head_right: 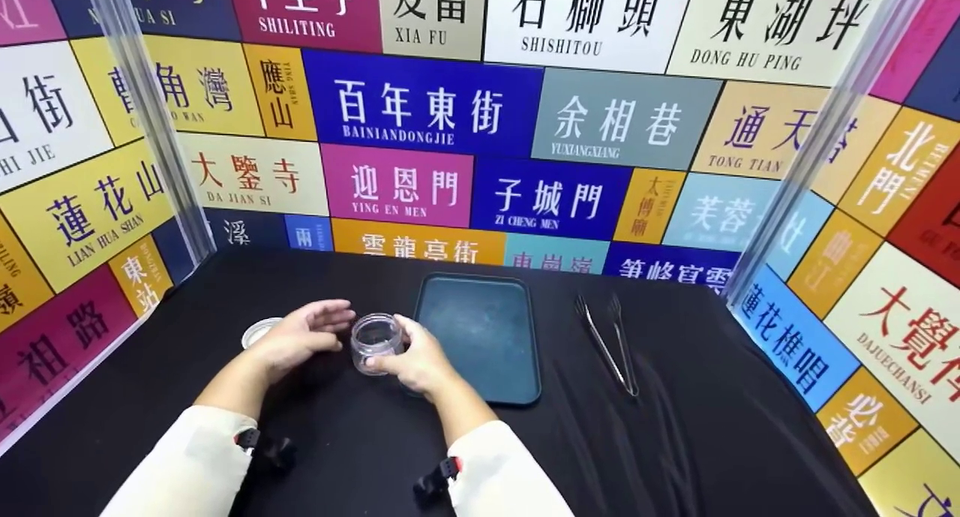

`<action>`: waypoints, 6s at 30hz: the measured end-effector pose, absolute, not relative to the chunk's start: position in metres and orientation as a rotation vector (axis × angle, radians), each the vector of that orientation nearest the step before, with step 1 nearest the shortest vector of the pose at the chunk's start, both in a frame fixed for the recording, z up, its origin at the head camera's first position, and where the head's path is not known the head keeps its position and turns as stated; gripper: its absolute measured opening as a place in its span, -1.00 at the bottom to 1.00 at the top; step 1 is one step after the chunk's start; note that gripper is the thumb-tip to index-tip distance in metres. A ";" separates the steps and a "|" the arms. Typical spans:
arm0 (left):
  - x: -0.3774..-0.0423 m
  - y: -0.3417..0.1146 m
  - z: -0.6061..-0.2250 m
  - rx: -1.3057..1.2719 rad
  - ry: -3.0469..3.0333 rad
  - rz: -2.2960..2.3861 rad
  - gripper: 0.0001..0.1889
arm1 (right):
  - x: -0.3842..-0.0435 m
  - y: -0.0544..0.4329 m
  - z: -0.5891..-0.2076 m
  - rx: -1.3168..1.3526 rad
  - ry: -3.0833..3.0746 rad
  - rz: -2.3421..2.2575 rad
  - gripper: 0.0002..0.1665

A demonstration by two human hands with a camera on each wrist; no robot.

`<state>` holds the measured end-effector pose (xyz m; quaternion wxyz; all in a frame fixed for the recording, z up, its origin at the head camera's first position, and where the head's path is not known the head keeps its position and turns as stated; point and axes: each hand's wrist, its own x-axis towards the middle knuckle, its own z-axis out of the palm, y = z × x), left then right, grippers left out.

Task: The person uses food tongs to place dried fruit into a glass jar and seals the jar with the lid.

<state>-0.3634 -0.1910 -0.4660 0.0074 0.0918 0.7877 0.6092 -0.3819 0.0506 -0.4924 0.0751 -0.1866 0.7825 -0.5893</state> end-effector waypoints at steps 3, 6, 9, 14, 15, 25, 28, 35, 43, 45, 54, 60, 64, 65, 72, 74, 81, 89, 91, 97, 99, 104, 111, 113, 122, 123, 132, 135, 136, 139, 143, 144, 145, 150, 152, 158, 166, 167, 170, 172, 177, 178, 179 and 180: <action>-0.364 -0.198 -0.464 0.241 2.476 1.946 -0.23 | -0.381 0.050 -0.492 -0.547 2.352 -1.765 0.09; -0.365 -0.206 -0.463 0.178 2.501 1.979 -0.24 | -0.381 0.051 -0.491 -0.552 2.355 -1.760 0.10; -0.366 -0.214 -0.464 0.063 2.566 1.984 -0.27 | -0.381 0.051 -0.492 -0.564 2.350 -1.765 0.09; -0.367 -0.225 -0.466 -0.118 2.659 1.975 -0.24 | -0.382 0.052 -0.494 -0.574 2.347 -1.767 0.09; -0.367 -0.227 -0.466 -0.133 2.665 1.981 -0.22 | -0.382 0.051 -0.494 -0.575 2.348 -1.768 0.08; -0.363 -0.254 -0.470 -0.467 2.913 1.711 -0.05 | -0.381 0.051 -0.494 -0.549 2.344 -1.777 0.09; -0.361 -0.257 -0.473 -0.563 2.835 1.709 0.05 | -0.381 0.051 -0.495 -0.545 2.342 -1.777 0.09; -0.358 -0.254 -0.476 -0.516 2.821 1.578 0.16 | -0.381 0.052 -0.494 -0.544 2.340 -1.777 0.09; -0.360 -0.250 -0.477 -0.440 2.968 1.269 0.11 | -0.380 0.051 -0.494 -0.569 2.340 -1.781 0.08; -0.361 -0.248 -0.477 -0.414 2.964 1.319 0.10 | -0.380 0.051 -0.495 -0.578 2.354 -1.778 0.06; -0.362 -0.235 -0.471 -0.248 2.895 1.581 0.08 | -0.381 0.050 -0.498 -0.571 2.388 -1.795 0.01; -0.364 -0.226 -0.468 -0.202 2.881 1.618 0.07 | -0.381 0.051 -0.497 -0.574 2.400 -1.817 0.00; -0.366 -0.222 -0.470 -0.183 2.858 1.678 0.05 | -0.380 0.051 -0.496 -0.577 2.411 -1.797 0.07; -0.366 -0.222 -0.470 -0.173 2.849 1.703 0.05 | -0.379 0.051 -0.496 -0.580 2.416 -1.786 0.10; -0.367 -0.219 -0.469 -0.128 2.797 1.832 0.02 | -0.378 0.051 -0.494 -0.616 2.479 -1.730 0.01; -0.367 -0.218 -0.468 -0.134 2.791 1.843 0.02 | -0.378 0.051 -0.494 -0.632 2.473 -1.736 -0.05; -0.370 -0.213 -0.473 -0.039 2.702 1.976 0.02 | -0.378 0.051 -0.494 -0.639 2.460 -1.739 -0.05; -0.370 -0.206 -0.474 0.103 2.618 2.074 0.04 | -0.379 0.050 -0.492 -0.608 2.458 -1.870 -0.03; -0.371 -0.205 -0.474 0.141 2.616 2.081 0.05 | -0.380 0.050 -0.491 -0.599 2.480 -1.903 -0.02; -0.368 -0.202 -0.471 0.265 2.631 2.043 0.05 | -0.381 0.051 -0.488 -0.609 2.503 -1.978 0.00; -0.367 -0.201 -0.470 0.306 2.620 2.035 0.06 | -0.381 0.051 -0.488 -0.617 2.508 -1.981 0.00; -0.365 -0.200 -0.468 0.369 2.575 2.042 0.09 | -0.380 0.052 -0.488 -0.619 2.547 -1.957 0.01; -0.367 -0.200 -0.471 0.406 2.435 2.171 0.07 | -0.380 0.051 -0.488 -0.634 2.492 -1.993 0.02; -0.367 -0.201 -0.472 0.413 2.402 2.199 0.07 | -0.381 0.051 -0.489 -0.645 2.473 -1.996 0.02; -0.367 -0.201 -0.473 0.426 2.248 2.333 0.00 | -0.381 0.052 -0.488 -0.656 2.482 -1.973 0.01; -0.367 -0.201 -0.473 0.427 2.238 2.344 -0.01 | -0.380 0.052 -0.487 -0.653 2.483 -1.977 0.01; -0.364 -0.197 -0.468 0.430 2.236 2.376 -0.06 | -0.377 0.049 -0.484 -0.629 2.411 -2.081 0.04; -0.364 -0.195 -0.466 0.432 2.217 2.393 -0.05 | -0.377 0.049 -0.483 -0.624 2.395 -2.106 0.03; -0.364 -0.195 -0.466 0.432 2.208 2.399 -0.05 | -0.376 0.048 -0.483 -0.622 2.394 -2.110 0.02; -0.363 -0.194 -0.465 0.435 2.183 2.406 -0.05 | -0.376 0.049 -0.482 -0.615 2.404 -2.105 0.01; -0.363 -0.192 -0.465 0.448 2.138 2.401 -0.07 | -0.375 0.050 -0.481 -0.620 2.463 -2.061 0.00; -0.363 -0.191 -0.465 0.451 2.120 2.398 -0.07 | -0.375 0.050 -0.481 -0.623 2.480 -2.044 0.01; -0.363 -0.190 -0.465 0.458 2.101 2.397 -0.08 | -0.375 0.051 -0.482 -0.627 2.488 -2.032 0.00; -0.362 -0.188 -0.462 0.504 2.069 2.323 -0.09 | -0.375 0.051 -0.482 -0.664 2.466 -2.008 0.01; -0.360 -0.187 -0.460 0.521 2.080 2.279 -0.10 | -0.375 0.051 -0.482 -0.681 2.444 -2.015 0.01; -0.358 -0.182 -0.455 0.575 2.126 2.162 -0.15 | -0.376 0.051 -0.484 -0.703 2.494 -1.979 0.05; -0.356 -0.176 -0.450 0.594 2.218 2.073 -0.16 | -0.378 0.051 -0.485 -0.724 2.506 -1.952 0.08; -0.356 -0.175 -0.450 0.589 2.224 2.068 -0.17 | -0.378 0.051 -0.485 -0.724 2.509 -1.947 0.08; -0.355 -0.174 -0.449 0.588 2.235 2.053 -0.17 | -0.378 0.051 -0.485 -0.720 2.514 -1.941 0.08; -0.355 -0.173 -0.449 0.597 2.245 2.038 -0.17 | -0.377 0.051 -0.485 -0.717 2.519 -1.936 0.08; -0.355 -0.172 -0.449 0.610 2.297 1.987 -0.16 | -0.377 0.051 -0.485 -0.722 2.531 -1.924 0.08; -0.355 -0.172 -0.449 0.616 2.311 1.974 -0.16 | -0.377 0.051 -0.484 -0.724 2.532 -1.922 0.08; -0.356 -0.172 -0.449 0.614 2.326 1.964 -0.17 | -0.377 0.051 -0.484 -0.729 2.531 -1.922 0.08; -0.356 -0.172 -0.449 0.613 2.337 1.956 -0.17 | -0.377 0.051 -0.484 -0.732 2.530 -1.922 0.08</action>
